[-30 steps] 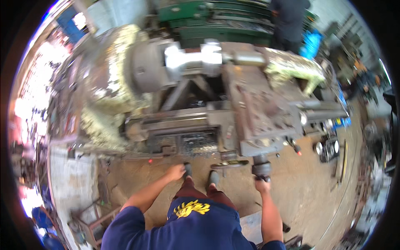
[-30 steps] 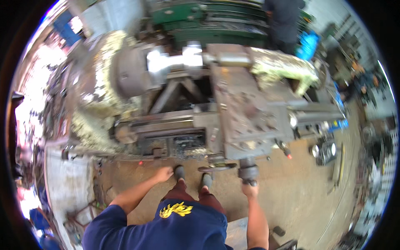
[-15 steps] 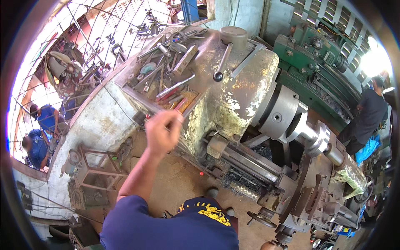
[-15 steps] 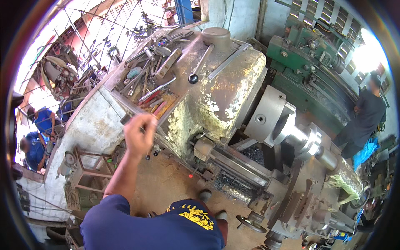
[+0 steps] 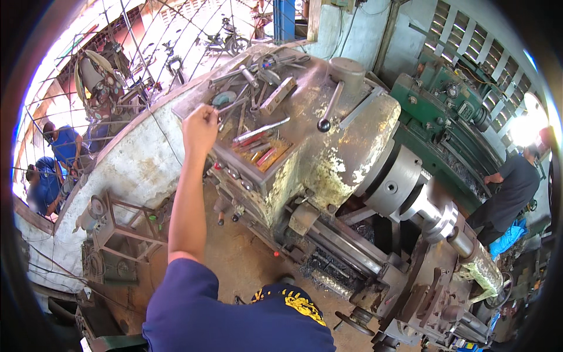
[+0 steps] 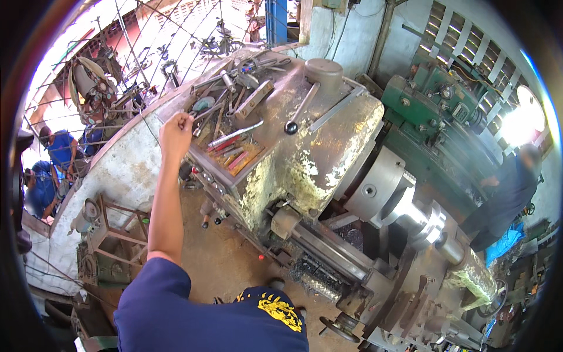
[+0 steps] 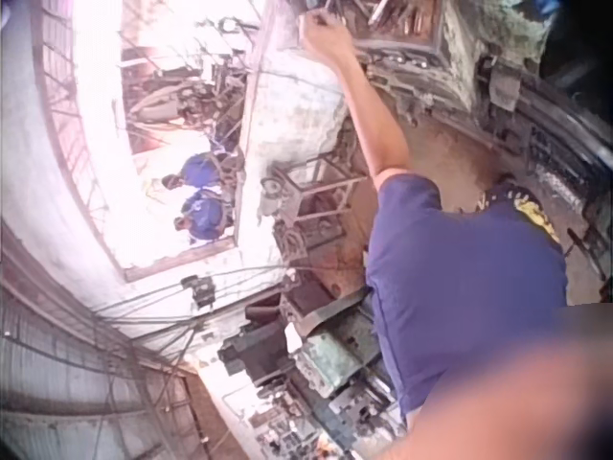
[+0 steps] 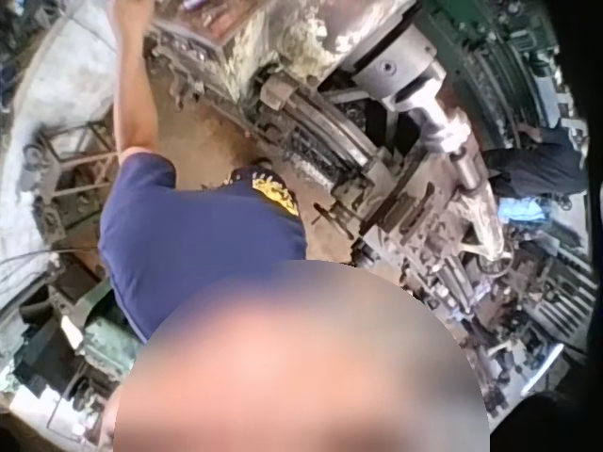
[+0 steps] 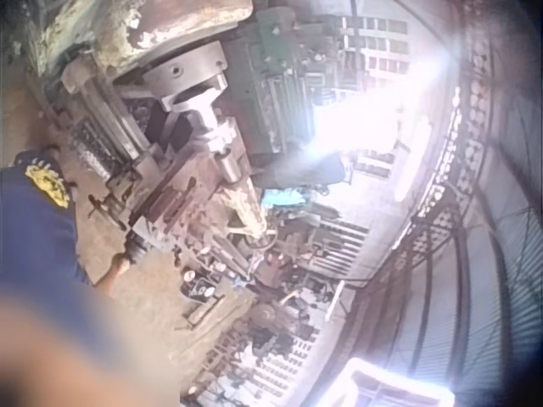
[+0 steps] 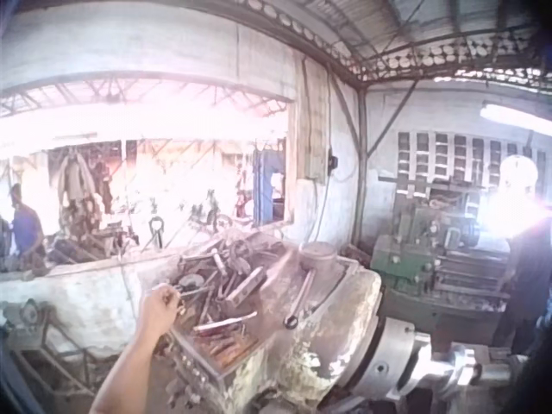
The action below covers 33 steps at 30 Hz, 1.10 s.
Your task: The person uses a wrench to tighten bolts on a metalworking machine, then picks up a metal part and places it on the machine bed. The person continues to adjust the machine with the wrench while another worker operates a separate machine in the background.
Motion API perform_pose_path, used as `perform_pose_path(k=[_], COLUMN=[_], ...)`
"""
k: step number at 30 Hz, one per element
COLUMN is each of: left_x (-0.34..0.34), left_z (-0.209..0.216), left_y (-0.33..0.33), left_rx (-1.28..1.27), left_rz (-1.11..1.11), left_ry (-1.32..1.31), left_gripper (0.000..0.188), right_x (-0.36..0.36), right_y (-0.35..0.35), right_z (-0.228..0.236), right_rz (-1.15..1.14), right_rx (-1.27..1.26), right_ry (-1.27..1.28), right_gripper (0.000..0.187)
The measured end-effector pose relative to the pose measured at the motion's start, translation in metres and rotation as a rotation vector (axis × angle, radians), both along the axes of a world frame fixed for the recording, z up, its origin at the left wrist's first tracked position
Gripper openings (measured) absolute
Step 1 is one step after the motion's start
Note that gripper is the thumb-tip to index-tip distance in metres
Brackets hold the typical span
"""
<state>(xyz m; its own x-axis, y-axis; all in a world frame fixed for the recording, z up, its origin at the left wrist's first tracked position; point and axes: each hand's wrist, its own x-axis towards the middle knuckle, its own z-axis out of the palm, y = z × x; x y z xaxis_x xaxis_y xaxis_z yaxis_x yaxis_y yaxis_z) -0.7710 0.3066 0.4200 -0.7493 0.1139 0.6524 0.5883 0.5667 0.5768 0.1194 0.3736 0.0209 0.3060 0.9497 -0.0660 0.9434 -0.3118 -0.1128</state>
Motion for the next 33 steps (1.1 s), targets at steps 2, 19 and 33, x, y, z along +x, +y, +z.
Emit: perform_pose_path(k=[2,19,33], left_x=[-0.004,0.038,0.019], left_z=[-0.002,-0.030,-0.034], left_y=[-0.002,0.017,0.006], left_rx=[-0.025,-0.337,-0.188], left_rz=[0.006,-0.308,-0.332], left_ry=[-0.023,0.004,0.231], left_gripper=[0.013,0.020,0.010], right_x=[0.023,-0.008,-0.112], right_y=[0.011,0.012,0.052], right_z=[0.013,0.058,0.257], right_rz=[-0.009,0.034,0.293], right_rx=[0.027,-0.003,0.749], right_ry=[0.190,-0.180,0.111], right_gripper=[0.029,0.024,0.010])
